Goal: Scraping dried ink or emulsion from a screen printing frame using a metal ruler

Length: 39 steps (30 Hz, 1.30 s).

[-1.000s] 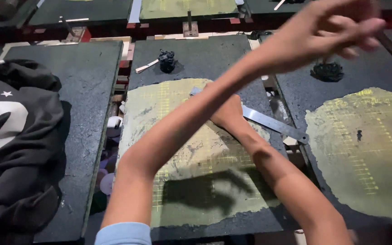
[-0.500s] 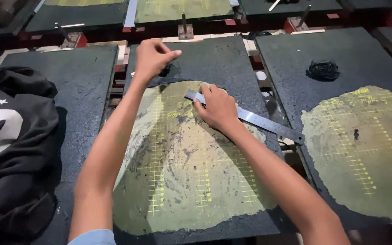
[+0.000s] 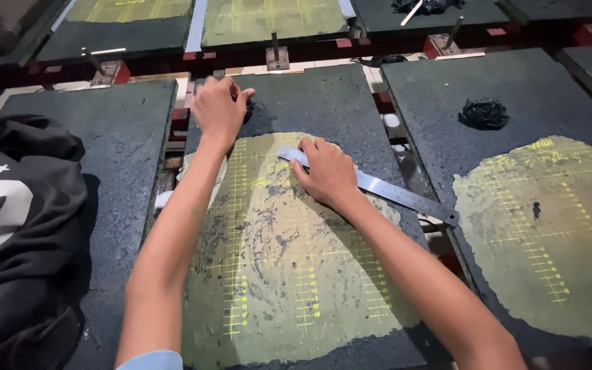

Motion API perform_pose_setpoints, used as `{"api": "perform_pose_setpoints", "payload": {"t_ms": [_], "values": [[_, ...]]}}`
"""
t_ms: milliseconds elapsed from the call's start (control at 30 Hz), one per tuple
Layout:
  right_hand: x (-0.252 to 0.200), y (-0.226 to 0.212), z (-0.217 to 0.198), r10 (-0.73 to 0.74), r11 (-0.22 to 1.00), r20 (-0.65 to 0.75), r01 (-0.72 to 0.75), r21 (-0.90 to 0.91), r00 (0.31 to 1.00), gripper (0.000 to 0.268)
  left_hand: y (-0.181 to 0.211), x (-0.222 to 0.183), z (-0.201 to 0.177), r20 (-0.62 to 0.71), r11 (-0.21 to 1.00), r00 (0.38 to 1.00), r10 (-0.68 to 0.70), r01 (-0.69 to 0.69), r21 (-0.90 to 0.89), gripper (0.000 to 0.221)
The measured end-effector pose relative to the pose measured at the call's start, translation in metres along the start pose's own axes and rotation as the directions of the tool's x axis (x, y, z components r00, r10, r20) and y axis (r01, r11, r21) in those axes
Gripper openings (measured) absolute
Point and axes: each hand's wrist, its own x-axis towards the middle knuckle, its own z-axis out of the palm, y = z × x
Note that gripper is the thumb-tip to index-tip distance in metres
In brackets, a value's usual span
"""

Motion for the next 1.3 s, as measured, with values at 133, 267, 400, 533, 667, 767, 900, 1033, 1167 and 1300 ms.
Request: {"api": "perform_pose_setpoints", "payload": {"t_ms": [133,267,400,533,667,767,900,1033,1167,1300], "values": [[-0.001,-0.002,-0.005,-0.014,1.000,-0.003,0.014,-0.001,1.000,0.033,-0.018,0.004,0.012,-0.181,0.864,0.875,0.448,-0.372,0.338,0.041],[-0.001,0.000,-0.002,-0.024,1.000,-0.018,0.024,-0.008,1.000,0.033,-0.017,0.004,0.012,-0.120,0.738,0.749,0.652,-0.591,0.325,0.029],[0.000,0.001,0.001,-0.020,1.000,-0.011,0.019,-0.016,1.000,0.034,-0.037,0.000,0.031,0.121,0.764,0.798,0.590,-0.601,0.235,0.031],[0.000,-0.003,-0.005,0.004,1.000,0.022,-0.004,0.000,1.000,0.034,-0.014,0.018,-0.020,0.323,0.881,0.834,0.448,-0.474,0.002,0.049],[0.004,-0.005,-0.009,0.018,0.999,0.062,-0.020,0.029,0.998,0.032,0.010,0.031,-0.055,0.523,0.931,0.772,0.360,-0.258,-0.259,0.090],[0.003,-0.005,-0.010,0.025,0.999,0.073,-0.027,0.039,0.997,0.032,0.005,0.028,-0.032,0.447,0.878,0.781,0.435,-0.479,-0.016,0.082],[0.004,-0.003,-0.009,0.009,0.999,0.064,-0.012,0.048,0.998,0.032,0.001,0.022,0.016,0.611,0.909,0.690,0.388,-0.397,-0.129,0.058],[0.004,-0.001,-0.008,0.010,0.998,0.053,-0.013,0.059,0.999,0.033,-0.021,0.011,0.069,0.316,0.897,0.851,0.419,-0.442,0.001,0.050],[0.005,-0.001,-0.009,0.016,0.997,0.061,-0.020,0.069,0.998,0.031,0.012,0.026,0.023,-0.058,0.879,0.929,0.367,-0.366,-0.305,0.057],[0.005,-0.004,-0.011,0.014,0.999,0.060,-0.017,0.045,0.998,0.032,0.031,0.049,-0.009,0.015,0.892,0.991,0.135,-0.115,-0.436,0.073]]}}
